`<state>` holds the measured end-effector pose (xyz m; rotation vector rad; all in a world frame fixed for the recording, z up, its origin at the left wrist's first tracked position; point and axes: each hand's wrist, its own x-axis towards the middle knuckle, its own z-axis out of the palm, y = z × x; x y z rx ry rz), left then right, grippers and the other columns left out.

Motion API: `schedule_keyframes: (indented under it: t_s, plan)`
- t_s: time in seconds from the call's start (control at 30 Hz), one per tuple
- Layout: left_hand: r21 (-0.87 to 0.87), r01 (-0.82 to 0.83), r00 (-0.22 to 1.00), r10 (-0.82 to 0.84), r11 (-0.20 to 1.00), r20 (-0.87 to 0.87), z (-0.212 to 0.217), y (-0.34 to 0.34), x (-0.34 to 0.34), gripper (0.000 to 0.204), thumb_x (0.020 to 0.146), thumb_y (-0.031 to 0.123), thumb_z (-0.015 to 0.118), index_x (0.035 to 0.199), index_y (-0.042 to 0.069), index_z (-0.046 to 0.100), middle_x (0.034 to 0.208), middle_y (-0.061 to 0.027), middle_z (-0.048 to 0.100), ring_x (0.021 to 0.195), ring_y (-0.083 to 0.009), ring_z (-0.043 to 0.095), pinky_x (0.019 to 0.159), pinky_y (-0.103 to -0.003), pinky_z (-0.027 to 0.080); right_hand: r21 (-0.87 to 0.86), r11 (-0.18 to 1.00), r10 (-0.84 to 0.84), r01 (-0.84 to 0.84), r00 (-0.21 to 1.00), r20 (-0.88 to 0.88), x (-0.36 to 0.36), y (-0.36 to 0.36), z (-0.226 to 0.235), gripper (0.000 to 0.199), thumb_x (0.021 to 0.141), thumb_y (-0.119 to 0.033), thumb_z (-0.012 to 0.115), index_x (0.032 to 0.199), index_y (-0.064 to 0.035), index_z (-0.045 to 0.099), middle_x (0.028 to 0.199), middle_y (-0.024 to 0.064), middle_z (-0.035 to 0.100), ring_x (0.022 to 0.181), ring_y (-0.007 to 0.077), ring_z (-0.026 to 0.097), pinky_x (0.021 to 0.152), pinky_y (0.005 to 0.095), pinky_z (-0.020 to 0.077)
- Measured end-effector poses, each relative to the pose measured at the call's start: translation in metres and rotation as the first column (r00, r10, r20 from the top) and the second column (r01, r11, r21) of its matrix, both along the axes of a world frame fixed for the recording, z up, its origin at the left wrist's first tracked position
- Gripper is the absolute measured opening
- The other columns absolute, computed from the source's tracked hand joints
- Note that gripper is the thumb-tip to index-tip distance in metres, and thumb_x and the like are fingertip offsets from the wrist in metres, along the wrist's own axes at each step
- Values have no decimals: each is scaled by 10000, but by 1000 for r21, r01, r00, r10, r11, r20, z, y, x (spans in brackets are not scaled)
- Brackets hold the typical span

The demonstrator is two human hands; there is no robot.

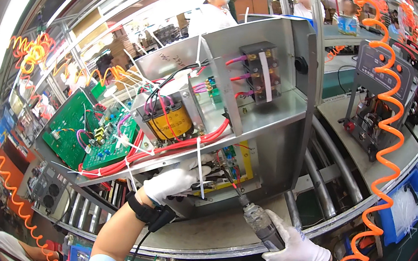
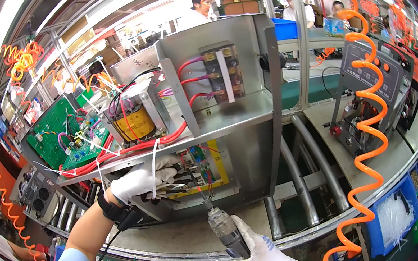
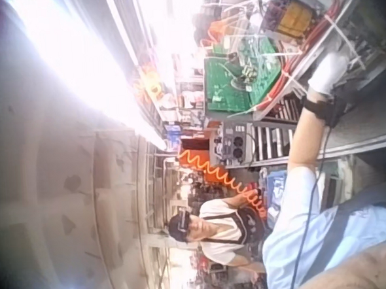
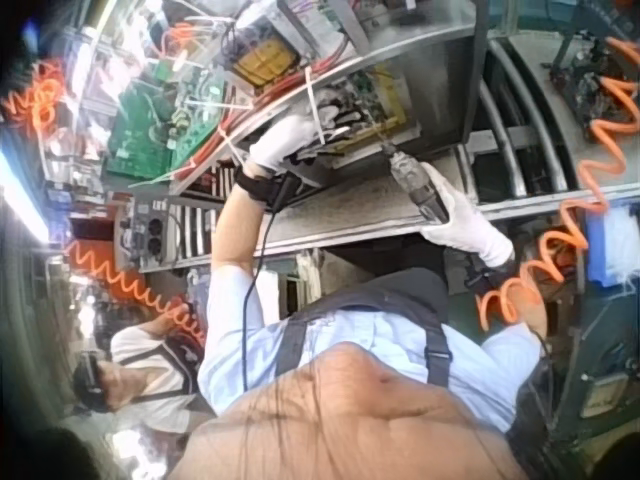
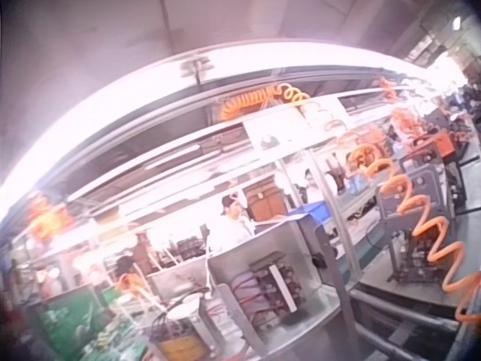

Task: Assemble internal wiring and components into a solar inverter housing using a pneumatic screwdriver.

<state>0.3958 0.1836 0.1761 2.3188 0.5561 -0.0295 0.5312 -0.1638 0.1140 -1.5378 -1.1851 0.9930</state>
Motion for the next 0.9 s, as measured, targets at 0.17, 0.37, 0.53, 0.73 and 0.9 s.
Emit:
schedule_keyframes:
  t_s: [0.17,0.37,0.53,0.73,0.9]
  plan:
    - [253,226,940,-279,941,197,-13,17,1,252,996,291,510,902,67,579,593,-25,472,494,-130,485,456,-306,388,105,993,40,-46,997,59,7,2,2,1053,740,-219,800,1519,61,148,1467,240,403,1363,274,421,1127,330,307]
    - [143,47,998,-40,989,-50,35,-27,13,324,1009,189,483,1287,35,546,948,-93,616,812,-154,616,700,-288,517,55,998,46,-43,998,-46,8,-2,4,1062,734,-232,807,1516,68,155,1512,206,343,1414,261,337,1158,322,243]
    - [-25,-6,992,3,1000,-128,45,-34,13,316,1008,185,487,1274,30,557,871,-90,601,635,-118,576,530,-264,487,-11,999,28,-36,914,-404,0,-3,-2,1034,727,-158,793,1535,10,170,1356,168,474,1200,227,511,1011,319,411]
    - [535,339,800,-536,774,269,14,-1,16,314,1011,188,479,1273,34,556,928,-120,617,681,-153,614,581,-291,515,13,999,-5,32,515,-857,-26,-1,-9,855,711,13,701,1459,-62,294,1042,128,598,782,186,632,625,313,541]
    - [343,305,937,-344,889,59,27,-12,4,381,992,222,526,1322,32,509,1105,-196,616,927,-256,635,823,-352,513,33,990,-53,138,575,-817,-47,8,0,878,740,-7,697,1501,-66,262,1036,145,607,771,200,643,609,338,546]
